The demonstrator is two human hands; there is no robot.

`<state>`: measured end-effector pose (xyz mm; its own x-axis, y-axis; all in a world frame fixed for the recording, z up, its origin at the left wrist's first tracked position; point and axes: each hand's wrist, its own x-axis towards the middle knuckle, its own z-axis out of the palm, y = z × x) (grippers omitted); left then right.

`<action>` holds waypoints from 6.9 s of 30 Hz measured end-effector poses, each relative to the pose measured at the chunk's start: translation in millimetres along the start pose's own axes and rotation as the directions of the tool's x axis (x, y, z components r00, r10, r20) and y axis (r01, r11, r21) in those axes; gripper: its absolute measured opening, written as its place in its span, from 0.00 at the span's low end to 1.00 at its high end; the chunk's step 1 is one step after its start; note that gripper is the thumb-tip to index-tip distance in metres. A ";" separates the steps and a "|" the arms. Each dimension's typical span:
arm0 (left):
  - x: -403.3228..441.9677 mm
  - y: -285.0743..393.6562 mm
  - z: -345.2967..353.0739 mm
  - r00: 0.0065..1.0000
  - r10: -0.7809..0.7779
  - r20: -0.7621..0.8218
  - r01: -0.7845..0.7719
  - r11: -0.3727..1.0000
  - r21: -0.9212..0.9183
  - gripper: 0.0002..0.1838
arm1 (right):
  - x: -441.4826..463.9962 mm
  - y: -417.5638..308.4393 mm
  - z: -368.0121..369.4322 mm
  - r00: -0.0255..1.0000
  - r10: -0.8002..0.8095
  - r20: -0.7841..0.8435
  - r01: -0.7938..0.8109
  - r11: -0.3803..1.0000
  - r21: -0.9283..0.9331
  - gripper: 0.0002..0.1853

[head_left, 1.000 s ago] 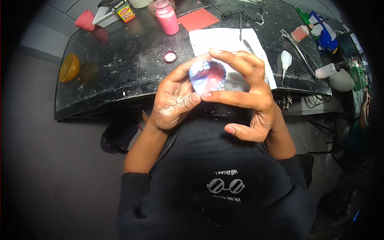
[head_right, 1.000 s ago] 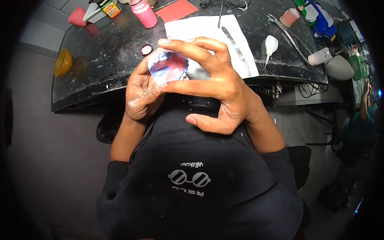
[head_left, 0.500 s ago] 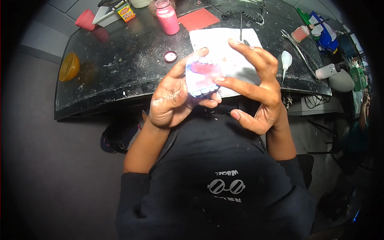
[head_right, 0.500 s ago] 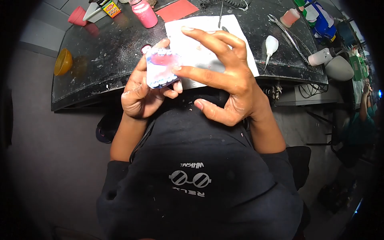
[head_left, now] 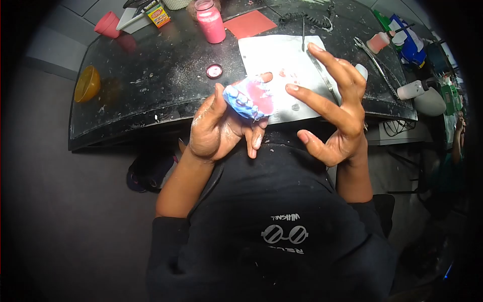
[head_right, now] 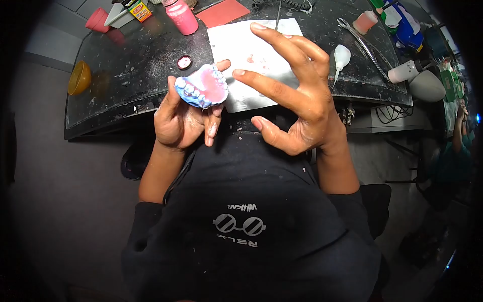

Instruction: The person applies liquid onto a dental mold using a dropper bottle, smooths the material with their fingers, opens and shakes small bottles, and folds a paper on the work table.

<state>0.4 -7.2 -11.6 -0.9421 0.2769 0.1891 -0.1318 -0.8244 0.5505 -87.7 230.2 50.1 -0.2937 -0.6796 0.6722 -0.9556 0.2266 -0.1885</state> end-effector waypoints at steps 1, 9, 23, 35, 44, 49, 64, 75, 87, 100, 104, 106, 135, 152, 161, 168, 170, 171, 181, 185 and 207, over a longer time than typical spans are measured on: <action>-0.7 -0.5 -1.1 1.000 -0.003 0.004 0.003 1.000 0.007 0.51 | 0.7 -1.4 0.0 1.000 -0.001 0.000 0.001 1.000 0.001 0.31; -1.7 1.5 11.5 0.990 -0.017 -0.143 0.026 0.998 0.064 0.45 | -0.2 -11.0 1.7 0.999 -0.018 0.044 0.015 0.997 0.070 0.31; -2.1 -5.9 11.2 0.961 -0.014 -0.275 0.091 0.958 0.271 0.44 | 5.3 -14.8 22.4 0.993 -0.063 0.097 0.045 0.982 0.182 0.29; -0.7 15.5 3.7 0.969 -0.056 -0.240 0.097 0.982 0.164 0.48 | -20.7 41.7 -28.9 0.973 0.148 -0.178 -0.172 0.976 -0.132 0.23; -2.1 65.5 10.6 0.921 0.210 -0.328 -0.086 0.931 0.355 0.46 | -84.8 125.1 -47.0 0.871 0.237 -0.431 -0.347 0.917 -0.198 0.14; -5.6 117.1 -23.4 0.892 0.363 -0.270 -0.187 0.840 0.510 0.38 | -94.6 137.0 -40.8 0.813 0.371 -0.449 -0.440 0.896 -0.056 0.12; -16.9 116.6 -67.3 0.816 0.545 -0.193 -0.230 0.612 0.756 0.27 | -97.5 139.7 -37.1 0.771 0.456 -0.444 -0.518 0.855 -0.020 0.11; -19.5 122.1 -64.7 0.790 0.567 -0.234 -0.375 0.748 0.548 0.26 | -95.1 133.6 -38.0 0.773 0.450 -0.447 -0.517 0.856 -0.032 0.09; -17.6 122.3 -57.1 0.699 0.592 -0.400 -0.455 0.800 0.391 0.31 | -97.6 136.3 -36.4 0.755 0.483 -0.444 -0.545 0.838 -0.016 0.09; -17.6 121.9 -56.3 0.685 0.610 -0.398 -0.450 0.784 0.427 0.39 | -96.0 134.8 -36.5 0.753 0.494 -0.435 -0.529 0.847 0.046 0.07; -18.4 123.6 -60.9 0.694 0.607 -0.386 -0.451 0.785 0.425 0.40 | -95.9 134.4 -36.1 0.751 0.498 -0.434 -0.536 0.843 0.039 0.07; -18.4 123.7 -60.7 0.690 0.611 -0.388 -0.454 0.783 0.426 0.40 | -96.4 135.2 -35.9 0.750 0.500 -0.433 -0.538 0.842 0.041 0.07; -15.6 120.9 -62.5 0.495 0.755 -0.431 -0.562 0.656 0.504 0.19 | -96.7 134.5 -36.2 0.753 0.512 -0.413 -0.542 0.839 0.052 0.07; -16.2 120.1 -79.4 0.224 0.867 -0.445 -0.532 0.491 0.690 0.15 | -89.9 121.4 -46.5 0.925 0.329 -0.190 -0.341 0.939 -0.037 0.23; -16.1 112.6 -78.6 0.245 0.906 -0.344 -0.397 0.418 0.817 0.17 | -90.1 120.3 -45.1 0.908 0.371 -0.196 -0.382 0.924 -0.023 0.24; -14.8 77.5 -32.9 0.448 0.891 -0.070 0.695 -0.298 0.655 0.57 | -91.0 120.1 -46.0 0.903 0.377 -0.207 -0.392 0.920 -0.034 0.22; -15.3 76.0 -33.1 0.465 0.883 -0.061 0.705 -0.328 0.628 0.56 | -89.8 120.8 -44.7 0.903 0.373 -0.213 -0.389 0.921 -0.036 0.22; -15.2 75.6 -33.2 0.486 0.873 -0.051 0.712 -0.361 0.602 0.55 | -90.0 120.4 -44.6 0.898 0.386 -0.211 -0.400 0.916 -0.026 0.22; -17.2 77.1 -40.7 0.473 0.881 -0.014 0.669 -0.349 0.656 0.50 | -89.6 118.3 -44.9 0.892 0.394 -0.220 -0.409 0.912 -0.026 0.21; -15.6 77.0 -37.3 0.427 0.903 0.044 0.515 -0.283 0.809 0.43 | -88.4 116.2 -46.0 0.882 0.427 -0.199 -0.438 0.899 -0.012 0.22; -39.0 34.5 45.8 0.851 0.520 -0.073 -0.248 0.521 0.817 0.40 | -74.2 95.9 -37.5 0.822 0.540 -0.182 -0.503 0.837 0.215 0.13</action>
<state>46.8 -23.8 37.3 -0.8927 -0.2295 0.3878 0.4170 -0.0945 0.9040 -156.7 328.5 9.0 -0.7532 -0.3088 0.5808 -0.6575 0.3815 -0.6498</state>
